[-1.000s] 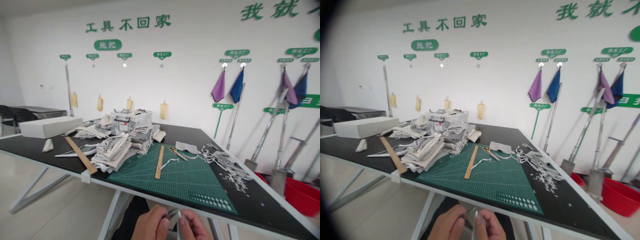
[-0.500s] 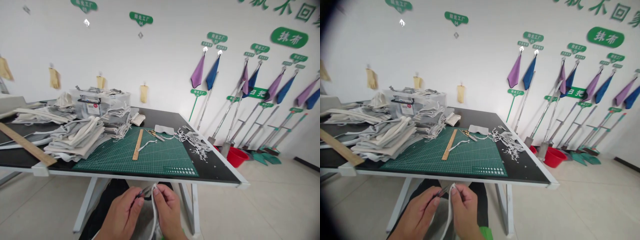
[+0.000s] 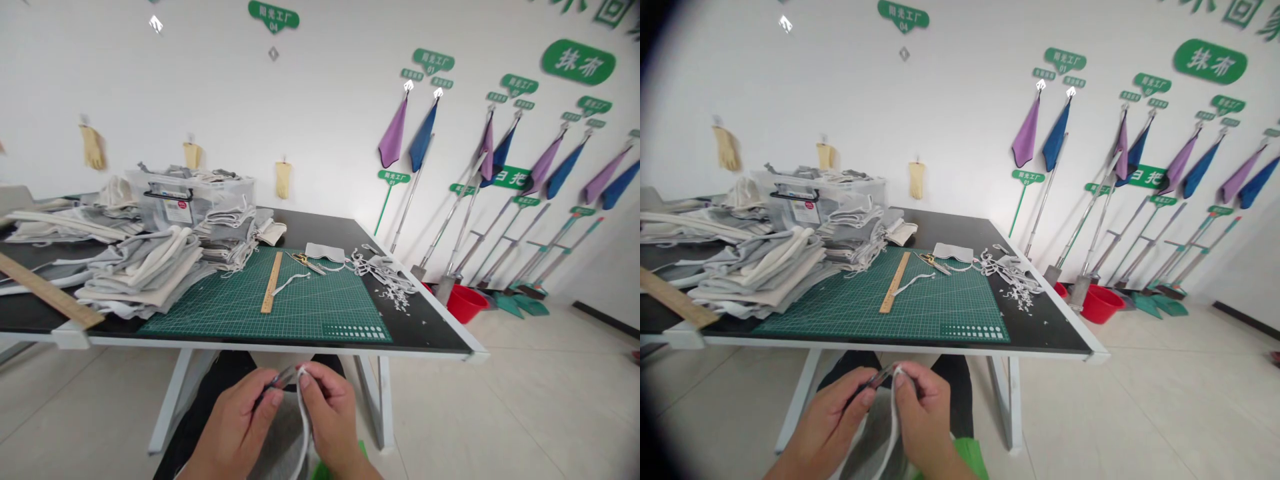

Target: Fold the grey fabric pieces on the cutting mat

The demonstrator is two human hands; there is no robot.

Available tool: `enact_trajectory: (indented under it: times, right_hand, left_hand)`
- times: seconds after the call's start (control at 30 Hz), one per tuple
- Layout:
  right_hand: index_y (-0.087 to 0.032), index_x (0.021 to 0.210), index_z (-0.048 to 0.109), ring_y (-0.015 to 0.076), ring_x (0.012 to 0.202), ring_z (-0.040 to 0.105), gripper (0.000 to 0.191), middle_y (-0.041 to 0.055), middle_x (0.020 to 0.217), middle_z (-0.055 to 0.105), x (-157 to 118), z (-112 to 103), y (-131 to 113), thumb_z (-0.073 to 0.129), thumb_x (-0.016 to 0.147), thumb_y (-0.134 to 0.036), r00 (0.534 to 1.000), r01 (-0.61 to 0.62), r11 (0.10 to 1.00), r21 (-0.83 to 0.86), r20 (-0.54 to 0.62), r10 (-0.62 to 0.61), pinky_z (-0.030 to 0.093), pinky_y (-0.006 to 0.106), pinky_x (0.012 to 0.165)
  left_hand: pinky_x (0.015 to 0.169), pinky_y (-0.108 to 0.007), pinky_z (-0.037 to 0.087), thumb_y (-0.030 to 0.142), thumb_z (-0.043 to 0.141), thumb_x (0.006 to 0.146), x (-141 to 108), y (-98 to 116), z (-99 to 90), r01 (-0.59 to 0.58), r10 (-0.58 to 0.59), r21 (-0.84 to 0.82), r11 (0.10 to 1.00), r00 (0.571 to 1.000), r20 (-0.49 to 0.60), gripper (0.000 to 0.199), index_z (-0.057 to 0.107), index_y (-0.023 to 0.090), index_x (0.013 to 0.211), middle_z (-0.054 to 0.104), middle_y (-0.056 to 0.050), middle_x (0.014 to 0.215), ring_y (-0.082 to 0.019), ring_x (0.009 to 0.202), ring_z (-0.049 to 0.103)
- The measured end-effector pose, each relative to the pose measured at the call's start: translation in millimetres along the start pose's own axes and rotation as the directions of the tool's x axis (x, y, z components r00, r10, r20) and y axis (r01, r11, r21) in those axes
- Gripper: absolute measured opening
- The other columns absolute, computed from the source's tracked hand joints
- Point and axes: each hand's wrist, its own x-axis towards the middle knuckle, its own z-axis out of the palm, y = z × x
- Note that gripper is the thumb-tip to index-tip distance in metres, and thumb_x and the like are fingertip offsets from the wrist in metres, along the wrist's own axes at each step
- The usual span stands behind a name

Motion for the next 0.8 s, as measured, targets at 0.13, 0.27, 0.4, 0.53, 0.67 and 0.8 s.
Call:
enact_trajectory:
  times: [0.13,0.27,0.4,0.53,0.67,0.8]
  right_hand:
    - [-0.019,0.083,0.075,0.0186,0.071,0.065,0.022,0.0061,0.076,0.072,-0.6,-0.6,0.6,0.062,0.083,-0.037,0.999,0.009,1.0,-0.015,0.05,-0.008,0.051,0.027,0.068]
    - [-0.017,0.078,0.072,0.0176,0.067,0.062,0.022,0.0058,0.072,0.07,-1.0,0.4,-1.0,0.06,0.082,-0.034,0.995,-0.024,0.998,-0.056,0.099,0.029,0.049,0.027,0.064]
    - [-0.016,0.073,0.072,0.0162,0.063,0.059,0.019,0.0049,0.068,0.069,-1.1,3.4,-2.7,0.059,0.079,-0.029,0.979,-0.065,0.988,-0.137,0.181,0.09,0.045,0.025,0.06]
    - [-0.017,0.074,0.073,0.0158,0.065,0.059,0.016,0.0044,0.071,0.07,-0.7,5.0,-2.2,0.058,0.076,-0.024,0.968,-0.074,0.986,-0.153,0.225,0.108,0.044,0.025,0.062]
    - [-0.016,0.069,0.071,0.0122,0.057,0.05,0.017,0.001,0.06,0.062,-0.8,4.1,0.6,0.061,0.077,-0.028,0.963,-0.089,0.979,-0.182,0.235,0.131,0.039,0.023,0.055]
    - [-0.015,0.07,0.07,0.0111,0.056,0.044,0.021,-0.0003,0.059,0.057,-1.3,3.9,2.1,0.061,0.077,-0.032,0.953,-0.123,0.976,-0.179,0.254,0.166,0.036,0.023,0.054]
  left_hand:
    - [0.073,-0.02,0.048,0.035,0.049,0.091,-1.9,-1.0,2.2,0.028,-0.029,-0.025,0.999,0.999,-0.029,0.018,0.057,0.024,0.103,0.065,0.001,0.088,-0.012,0.081,0.062]
    - [0.068,-0.019,0.048,0.04,0.05,0.09,-1.9,-0.2,4.0,0.067,-0.074,-0.12,0.991,0.996,-0.055,0.021,0.06,0.022,0.096,0.064,0.002,0.081,-0.012,0.074,0.061]
    - [0.061,-0.019,0.048,0.045,0.056,0.085,-1.1,2.3,4.3,0.137,-0.16,-0.222,0.965,0.983,-0.091,0.025,0.063,0.02,0.087,0.063,0.002,0.073,-0.011,0.066,0.059]
    - [0.07,-0.02,0.05,0.042,0.058,0.085,-1.0,3.4,4.8,0.199,-0.22,-0.276,0.94,0.974,-0.047,0.024,0.066,0.02,0.091,0.068,0.0,0.081,-0.013,0.076,0.063]
    - [0.069,-0.02,0.05,0.04,0.057,0.085,0.3,4.7,3.9,0.177,-0.206,-0.241,0.954,0.973,-0.102,0.024,0.068,0.019,0.084,0.069,-0.001,0.077,-0.013,0.073,0.064]
    - [0.061,-0.019,0.048,0.038,0.055,0.086,2.1,8.9,2.1,0.137,-0.159,-0.172,0.976,0.979,-0.126,0.025,0.066,0.018,0.077,0.065,0.0,0.069,-0.012,0.065,0.06]
